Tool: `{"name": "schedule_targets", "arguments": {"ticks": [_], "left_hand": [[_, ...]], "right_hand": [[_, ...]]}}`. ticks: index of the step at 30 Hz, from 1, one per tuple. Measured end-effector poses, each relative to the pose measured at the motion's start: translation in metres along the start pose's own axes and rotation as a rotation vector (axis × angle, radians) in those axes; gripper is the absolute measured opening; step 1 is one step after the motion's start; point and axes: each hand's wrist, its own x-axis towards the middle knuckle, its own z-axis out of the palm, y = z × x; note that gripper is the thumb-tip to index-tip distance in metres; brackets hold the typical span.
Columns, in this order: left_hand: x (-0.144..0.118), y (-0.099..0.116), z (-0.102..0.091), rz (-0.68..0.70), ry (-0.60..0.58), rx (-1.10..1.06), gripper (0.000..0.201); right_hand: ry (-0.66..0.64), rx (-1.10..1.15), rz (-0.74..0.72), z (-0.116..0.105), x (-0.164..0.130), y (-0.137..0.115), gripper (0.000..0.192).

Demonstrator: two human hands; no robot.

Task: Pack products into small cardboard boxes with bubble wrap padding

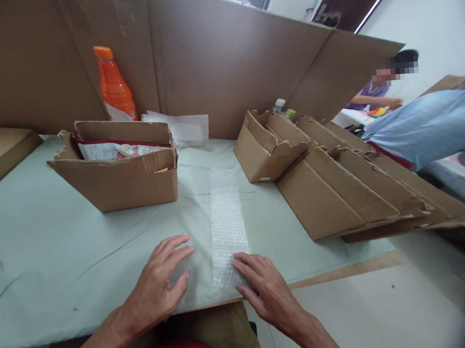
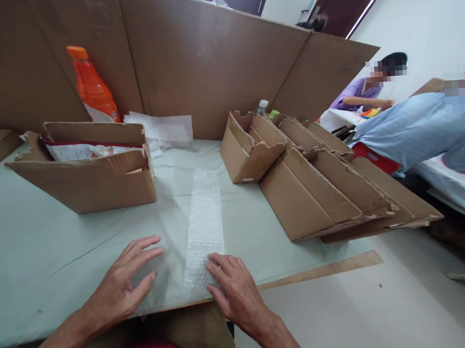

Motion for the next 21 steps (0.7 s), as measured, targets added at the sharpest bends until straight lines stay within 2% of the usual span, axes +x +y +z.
{"name": "schedule_targets", "arguments": {"ticks": [5,8,10,12,13,15,17,18,19,21], "left_hand": [[0.004,0.008,0.011,0.085,-0.259,-0.027,0.074],[0.005,0.018,0.019,0.146,-0.286,-0.085,0.081],[0.009,0.024,0.027,0.152,-0.252,-0.148,0.069],[0.018,0.027,0.035,0.072,-0.195,-0.204,0.049],[0.024,0.027,0.039,-0.011,-0.17,-0.226,0.042],[0.039,0.025,0.046,-0.209,-0.143,-0.25,0.038],[0.052,0.02,0.05,-0.349,-0.143,-0.254,0.046],[0.057,0.017,0.052,-0.38,-0.15,-0.245,0.051],[0.061,0.015,0.053,-0.39,-0.156,-0.228,0.056],[0.065,0.011,0.056,-0.392,-0.176,-0.187,0.061]], "right_hand": [[0.087,0.052,-0.015,0.005,0.002,-0.008,0.025],[0.055,0.29,0.029,-0.004,0.006,-0.011,0.021],[-0.005,0.474,0.098,-0.014,0.01,-0.011,0.017],[0.01,0.59,0.208,-0.023,0.012,-0.007,0.015],[0.072,0.6,0.271,-0.026,0.013,-0.004,0.015],[0.275,0.522,0.356,-0.028,0.01,0.002,0.018],[0.467,0.375,0.326,-0.025,0.005,0.005,0.021],[0.519,0.308,0.274,-0.021,0.002,0.005,0.024],[0.536,0.252,0.21,-0.017,0.0,0.004,0.027],[0.471,0.165,0.099,-0.007,-0.001,0.001,0.032]]}}
